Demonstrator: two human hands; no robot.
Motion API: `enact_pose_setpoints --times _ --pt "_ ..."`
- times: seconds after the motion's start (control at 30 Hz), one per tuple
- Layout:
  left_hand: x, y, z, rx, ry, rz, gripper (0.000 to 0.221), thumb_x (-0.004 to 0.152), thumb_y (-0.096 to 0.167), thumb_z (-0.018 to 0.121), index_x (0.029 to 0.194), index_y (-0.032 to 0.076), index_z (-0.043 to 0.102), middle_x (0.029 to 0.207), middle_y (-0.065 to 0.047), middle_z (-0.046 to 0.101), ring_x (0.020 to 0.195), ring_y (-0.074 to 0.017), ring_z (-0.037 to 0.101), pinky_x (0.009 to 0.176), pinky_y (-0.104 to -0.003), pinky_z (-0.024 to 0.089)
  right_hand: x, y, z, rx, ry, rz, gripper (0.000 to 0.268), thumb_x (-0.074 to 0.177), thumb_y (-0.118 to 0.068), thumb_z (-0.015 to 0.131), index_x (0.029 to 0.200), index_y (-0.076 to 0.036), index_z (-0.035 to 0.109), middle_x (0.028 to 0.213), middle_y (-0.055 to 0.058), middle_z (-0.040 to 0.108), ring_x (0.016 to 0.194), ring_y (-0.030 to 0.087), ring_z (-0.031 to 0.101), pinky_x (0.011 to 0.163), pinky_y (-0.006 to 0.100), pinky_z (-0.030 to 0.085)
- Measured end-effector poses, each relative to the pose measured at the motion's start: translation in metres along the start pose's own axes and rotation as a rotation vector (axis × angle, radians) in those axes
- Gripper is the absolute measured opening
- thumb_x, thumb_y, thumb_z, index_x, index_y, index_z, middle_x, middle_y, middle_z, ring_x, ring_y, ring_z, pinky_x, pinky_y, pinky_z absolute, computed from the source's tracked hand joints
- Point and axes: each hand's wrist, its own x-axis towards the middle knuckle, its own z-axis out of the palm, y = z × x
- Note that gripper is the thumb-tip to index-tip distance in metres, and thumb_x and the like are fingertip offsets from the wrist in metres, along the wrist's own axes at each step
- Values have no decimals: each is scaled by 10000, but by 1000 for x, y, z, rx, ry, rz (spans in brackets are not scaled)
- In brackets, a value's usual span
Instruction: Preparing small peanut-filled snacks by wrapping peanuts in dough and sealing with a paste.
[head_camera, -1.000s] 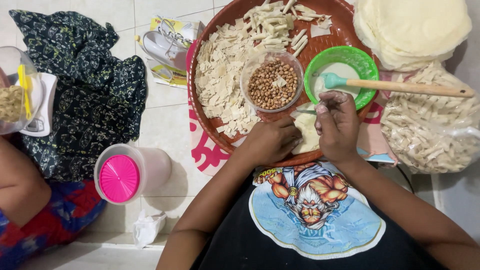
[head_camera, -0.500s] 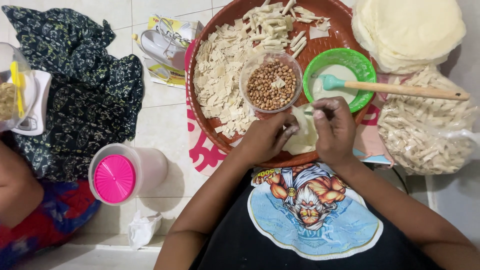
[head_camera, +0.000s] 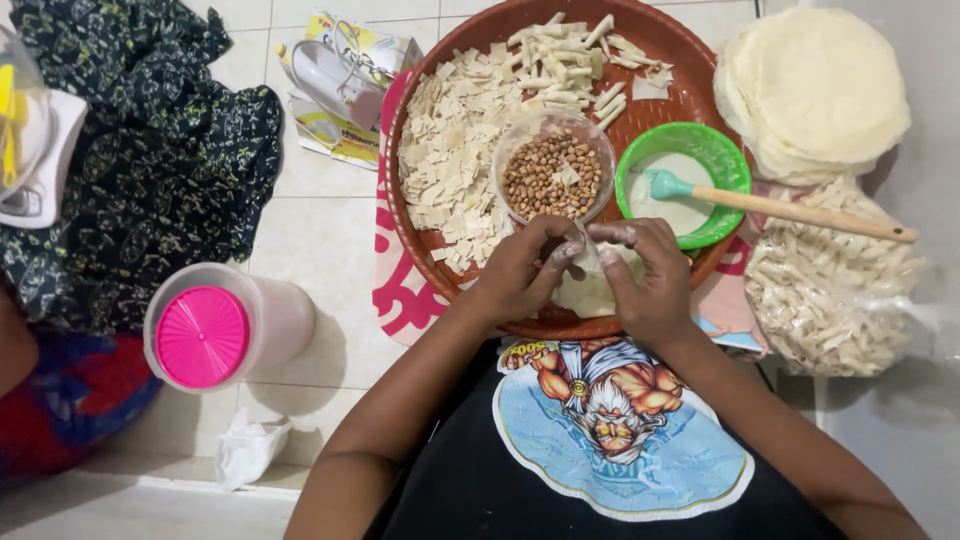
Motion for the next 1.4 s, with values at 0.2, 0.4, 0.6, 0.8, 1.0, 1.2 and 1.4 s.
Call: enact_pose_setpoints --times 0.2,0.4,0.6,0.8,1.0,1.2,1.4 --pt "1 -8 1 -334 18 28 116 1062 129 571 1143 50 598 791 -163 720 679 -256 759 617 -399 616 0 -2 4 52 -46 24 387 992 -221 638 1299 5 700 1102 190 712 1004 364 671 919 446 518" --pt "3 -9 0 -566 -15 44 164 1081 108 538 1178 -24 552 875 -188 678 786 -265 733 658 -464 644 -5 -2 5 205 -85 116 530 1017 -226 618 1455 66 559 1270 253 672 1181 307 630 1019 477 502" --pt "0 -15 -3 -658 -70 -10 234 1046 82 600 1242 -17 520 947 -163 662 832 -242 744 699 -423 653 -10 16 7 351 -116 174 555 1013 -207 620 1465 98 517 1180 221 639 1024 260 638 874 387 568" --pt "1 -9 -5 -627 -96 -51 361 991 17 677 1307 -12 506 1021 -148 658 918 -235 736 763 -402 653 -4 14 3 328 -109 120 545 1043 -251 593 1445 112 535 1221 217 544 1051 258 592 876 385 544" --pt "5 0 -9 -713 -82 -51 312 1034 28 613 1328 -7 517 1051 -159 666 930 -222 731 760 -417 668 -4 16 2 315 -197 105 558 1086 -291 442 1462 111 530 1307 237 561 1195 319 584 1014 436 479" --pt "6 -8 -7 -597 -78 -24 238 1064 61 548 1290 -12 545 1012 -191 682 873 -246 738 736 -422 664 -10 23 4 319 -102 108 410 1003 -151 625 1313 116 644 1024 157 526 667 185 584 668 317 492" --pt "8 2 -9 -351 -15 -10 254 1078 120 551 1319 44 578 894 -125 716 776 -215 769 624 -371 635 -18 30 6 362 112 116 215 1059 -29 557 1166 155 584 1011 176 502 596 143 514 532 265 472"
